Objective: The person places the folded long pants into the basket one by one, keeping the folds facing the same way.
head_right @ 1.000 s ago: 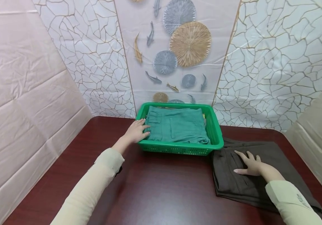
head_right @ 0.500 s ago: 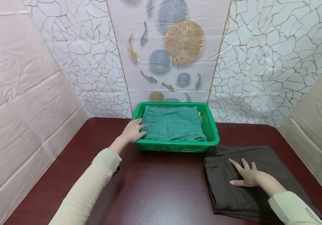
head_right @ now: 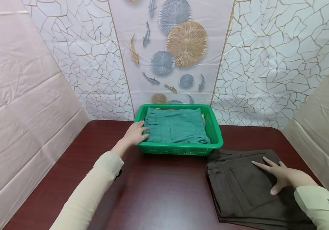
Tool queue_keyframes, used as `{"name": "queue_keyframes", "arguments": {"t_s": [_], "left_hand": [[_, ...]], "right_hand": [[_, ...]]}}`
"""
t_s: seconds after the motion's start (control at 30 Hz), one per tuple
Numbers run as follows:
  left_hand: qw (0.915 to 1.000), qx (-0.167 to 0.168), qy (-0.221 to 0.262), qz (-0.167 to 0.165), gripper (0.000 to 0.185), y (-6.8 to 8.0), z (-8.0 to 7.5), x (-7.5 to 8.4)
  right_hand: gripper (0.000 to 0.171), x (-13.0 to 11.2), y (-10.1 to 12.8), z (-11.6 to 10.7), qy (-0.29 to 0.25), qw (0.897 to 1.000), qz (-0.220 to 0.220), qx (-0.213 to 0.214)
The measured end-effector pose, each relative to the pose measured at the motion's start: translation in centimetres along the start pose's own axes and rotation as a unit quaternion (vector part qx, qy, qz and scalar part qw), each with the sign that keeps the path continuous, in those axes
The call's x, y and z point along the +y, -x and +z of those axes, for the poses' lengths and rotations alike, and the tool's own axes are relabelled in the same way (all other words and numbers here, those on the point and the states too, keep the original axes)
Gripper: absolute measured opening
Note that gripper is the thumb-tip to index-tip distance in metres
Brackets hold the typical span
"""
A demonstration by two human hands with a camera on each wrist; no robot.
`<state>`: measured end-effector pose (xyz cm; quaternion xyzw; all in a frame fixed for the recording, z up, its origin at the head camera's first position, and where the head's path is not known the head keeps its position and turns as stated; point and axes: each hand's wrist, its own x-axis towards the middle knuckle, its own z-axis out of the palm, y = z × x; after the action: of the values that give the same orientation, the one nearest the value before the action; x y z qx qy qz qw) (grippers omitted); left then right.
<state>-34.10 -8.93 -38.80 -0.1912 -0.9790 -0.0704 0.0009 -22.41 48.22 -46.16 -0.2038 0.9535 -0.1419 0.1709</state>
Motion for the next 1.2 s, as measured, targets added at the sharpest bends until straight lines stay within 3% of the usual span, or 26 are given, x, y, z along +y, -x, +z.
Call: {"name": "queue_keyframes", "arguments": {"t_s": [0.1, 0.2, 0.57, 0.67, 0.8, 0.9, 1.07, 1.2], "left_hand": [[1.0000, 0.000, 0.000, 0.004, 0.045, 0.1, 0.0, -0.3], [1.0000, -0.001, 0.000, 0.004, 0.045, 0.1, -0.1, -0.5], [1.0000, -0.001, 0.002, 0.002, 0.045, 0.1, -0.4, -0.6], [1.0000, 0.000, 0.005, 0.001, 0.045, 0.2, -0.4, -0.5], [1.0000, 0.000, 0.006, 0.001, 0.045, 0.4, -0.5, -0.5], [1.0000, 0.002, 0.005, -0.001, 0.045, 0.3, -0.7, -0.6], [1.0000, 0.008, 0.000, -0.005, 0.044, 0.1, -0.5, -0.7], [1.0000, -0.001, 0.000, 0.002, 0.045, 0.1, -0.1, -0.6]], "right_hand": [[0.124, 3.4, -1.8, 1.6, -0.028, 0.999, -0.015, -0.028], [0.125, 4.2, -3.3, 2.3, -0.014, 0.997, 0.024, -0.069], [0.123, 0.8, -4.8, 3.5, -0.021, 0.991, 0.057, -0.117], [0.121, -1.2, -4.7, 3.3, -0.013, 0.990, 0.065, -0.123], [0.117, -5.6, -4.2, 2.4, 0.004, 0.992, 0.047, -0.120], [0.117, -7.4, -4.7, 2.5, 0.010, 0.993, 0.036, -0.113], [0.118, -6.6, -6.4, 3.8, -0.011, 0.994, 0.018, -0.105], [0.105, -5.1, -5.0, 3.3, -0.014, 0.995, -0.065, -0.069]]}}
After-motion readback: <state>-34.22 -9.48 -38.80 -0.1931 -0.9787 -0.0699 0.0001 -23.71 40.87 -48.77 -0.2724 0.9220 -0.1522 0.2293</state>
